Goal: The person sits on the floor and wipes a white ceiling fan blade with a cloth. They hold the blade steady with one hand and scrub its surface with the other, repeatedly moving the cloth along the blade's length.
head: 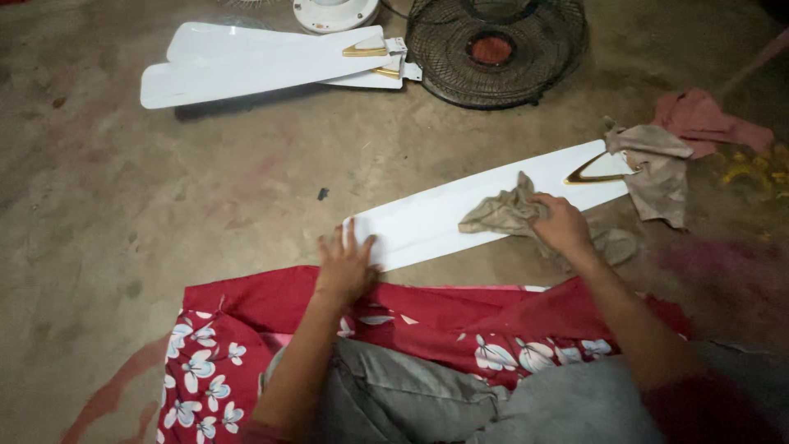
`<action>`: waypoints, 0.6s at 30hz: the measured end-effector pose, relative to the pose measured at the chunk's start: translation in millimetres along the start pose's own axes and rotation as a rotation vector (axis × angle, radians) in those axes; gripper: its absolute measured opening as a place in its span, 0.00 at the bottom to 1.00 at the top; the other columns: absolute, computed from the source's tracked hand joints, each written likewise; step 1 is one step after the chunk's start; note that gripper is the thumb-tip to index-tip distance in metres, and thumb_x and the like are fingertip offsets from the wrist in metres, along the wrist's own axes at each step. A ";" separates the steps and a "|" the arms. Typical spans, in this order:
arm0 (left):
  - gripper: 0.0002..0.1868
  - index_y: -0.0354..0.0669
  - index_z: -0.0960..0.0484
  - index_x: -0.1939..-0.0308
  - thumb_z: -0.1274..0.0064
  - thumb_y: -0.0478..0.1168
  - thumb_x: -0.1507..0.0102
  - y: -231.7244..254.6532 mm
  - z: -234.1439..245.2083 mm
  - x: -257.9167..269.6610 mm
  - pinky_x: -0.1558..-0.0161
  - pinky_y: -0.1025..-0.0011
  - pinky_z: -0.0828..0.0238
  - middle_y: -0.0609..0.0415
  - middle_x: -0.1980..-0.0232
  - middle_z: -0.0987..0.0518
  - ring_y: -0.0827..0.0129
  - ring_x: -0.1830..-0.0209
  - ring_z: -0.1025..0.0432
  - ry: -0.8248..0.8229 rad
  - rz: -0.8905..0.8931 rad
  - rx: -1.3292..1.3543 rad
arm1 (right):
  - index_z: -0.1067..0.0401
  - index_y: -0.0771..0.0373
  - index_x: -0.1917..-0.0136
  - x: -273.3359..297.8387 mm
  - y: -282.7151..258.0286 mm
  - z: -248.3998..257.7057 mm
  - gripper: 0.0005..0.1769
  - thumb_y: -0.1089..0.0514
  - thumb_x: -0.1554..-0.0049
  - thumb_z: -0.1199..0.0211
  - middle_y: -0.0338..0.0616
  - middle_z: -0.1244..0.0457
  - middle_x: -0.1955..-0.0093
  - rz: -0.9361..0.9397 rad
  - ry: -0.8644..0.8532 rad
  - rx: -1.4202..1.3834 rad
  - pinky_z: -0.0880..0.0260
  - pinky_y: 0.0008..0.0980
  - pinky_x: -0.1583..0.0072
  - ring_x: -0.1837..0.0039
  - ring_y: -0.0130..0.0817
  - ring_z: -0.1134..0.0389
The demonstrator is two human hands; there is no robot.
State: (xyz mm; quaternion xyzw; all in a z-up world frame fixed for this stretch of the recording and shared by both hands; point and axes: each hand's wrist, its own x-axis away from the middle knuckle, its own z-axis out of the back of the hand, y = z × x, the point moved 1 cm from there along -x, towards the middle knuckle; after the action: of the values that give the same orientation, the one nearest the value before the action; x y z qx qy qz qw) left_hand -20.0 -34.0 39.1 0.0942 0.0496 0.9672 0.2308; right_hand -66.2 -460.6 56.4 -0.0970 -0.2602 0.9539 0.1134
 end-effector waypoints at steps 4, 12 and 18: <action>0.41 0.50 0.39 0.25 0.55 0.65 0.36 59.4 -11.8 -24.4 0.28 0.36 0.60 0.36 0.21 0.48 0.43 0.21 0.53 0.150 -0.302 -0.097 | 0.27 0.58 0.33 2.6 28.4 -5.0 0.28 0.52 0.47 0.35 0.53 0.30 0.43 -0.353 -0.135 -0.308 0.32 0.38 0.40 0.42 0.43 0.30; 0.29 0.39 0.38 0.26 0.65 0.46 0.30 101.1 -64.9 -54.8 0.43 0.42 0.32 0.23 0.30 0.35 0.29 0.35 0.33 0.348 -0.356 -0.548 | 0.28 0.65 0.34 7.8 21.0 -22.6 0.27 0.54 0.45 0.39 0.48 0.31 0.45 -0.451 -0.125 -0.747 0.32 0.33 0.43 0.45 0.35 0.32; 0.21 0.42 0.28 0.40 0.60 0.44 0.35 95.0 -27.2 -50.9 0.54 0.52 0.24 0.36 0.43 0.23 0.45 0.49 0.23 0.478 -0.406 -0.461 | 0.29 0.66 0.34 -3.3 -1.2 18.4 0.24 0.62 0.44 0.38 0.44 0.32 0.37 -0.250 0.150 -0.974 0.36 0.28 0.35 0.36 0.29 0.33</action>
State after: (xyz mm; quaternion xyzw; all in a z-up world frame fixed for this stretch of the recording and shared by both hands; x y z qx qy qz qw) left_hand -22.5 -143.1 17.6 -0.1998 -0.0991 0.8822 0.4146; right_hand -67.4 -469.2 72.9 -0.1751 -0.6755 0.6915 0.1868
